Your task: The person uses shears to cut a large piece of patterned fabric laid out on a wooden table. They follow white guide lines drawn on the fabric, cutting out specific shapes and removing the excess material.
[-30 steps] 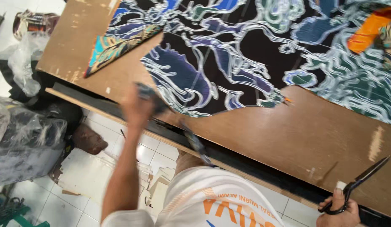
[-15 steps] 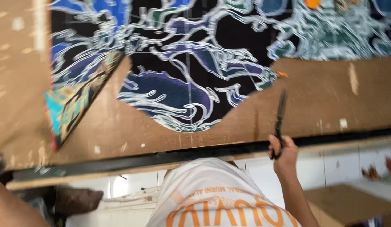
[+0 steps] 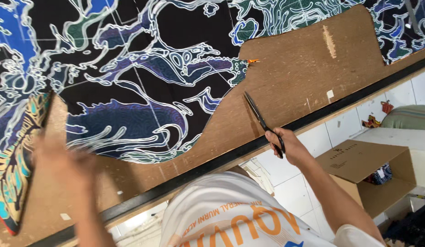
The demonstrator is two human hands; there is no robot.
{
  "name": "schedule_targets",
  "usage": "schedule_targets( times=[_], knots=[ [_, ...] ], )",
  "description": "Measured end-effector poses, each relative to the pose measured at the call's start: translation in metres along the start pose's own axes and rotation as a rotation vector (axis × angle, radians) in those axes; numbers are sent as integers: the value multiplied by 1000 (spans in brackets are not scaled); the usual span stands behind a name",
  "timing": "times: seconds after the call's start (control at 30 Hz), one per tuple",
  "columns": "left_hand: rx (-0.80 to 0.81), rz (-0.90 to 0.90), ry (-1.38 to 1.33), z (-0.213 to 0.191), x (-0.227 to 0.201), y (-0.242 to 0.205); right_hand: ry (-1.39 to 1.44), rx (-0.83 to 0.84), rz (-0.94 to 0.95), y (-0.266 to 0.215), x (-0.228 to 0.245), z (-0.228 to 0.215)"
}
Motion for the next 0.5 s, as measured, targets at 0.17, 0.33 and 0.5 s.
schedule_targets(
  times=[0.17,0.33,0.5],
  knots=[
    [392,260,-243,169,-217,-44,-81,201,-11,51,15,-28],
    [387,266,-238,252,-313,-46,-180,280,-100,91,27,-26],
    [253,248,-190,278,-324,-49,-273,325,-189,108,25,-28]
  ],
)
Point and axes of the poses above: each hand's wrist, its own y-axis towards the middle knuckle, its own z-axis out of the palm, x = y × z, the point moved 4 cm from there along y, towards the middle knuckle, and after that the axes turned 8 degrees about -y, right-handed, at the moved point
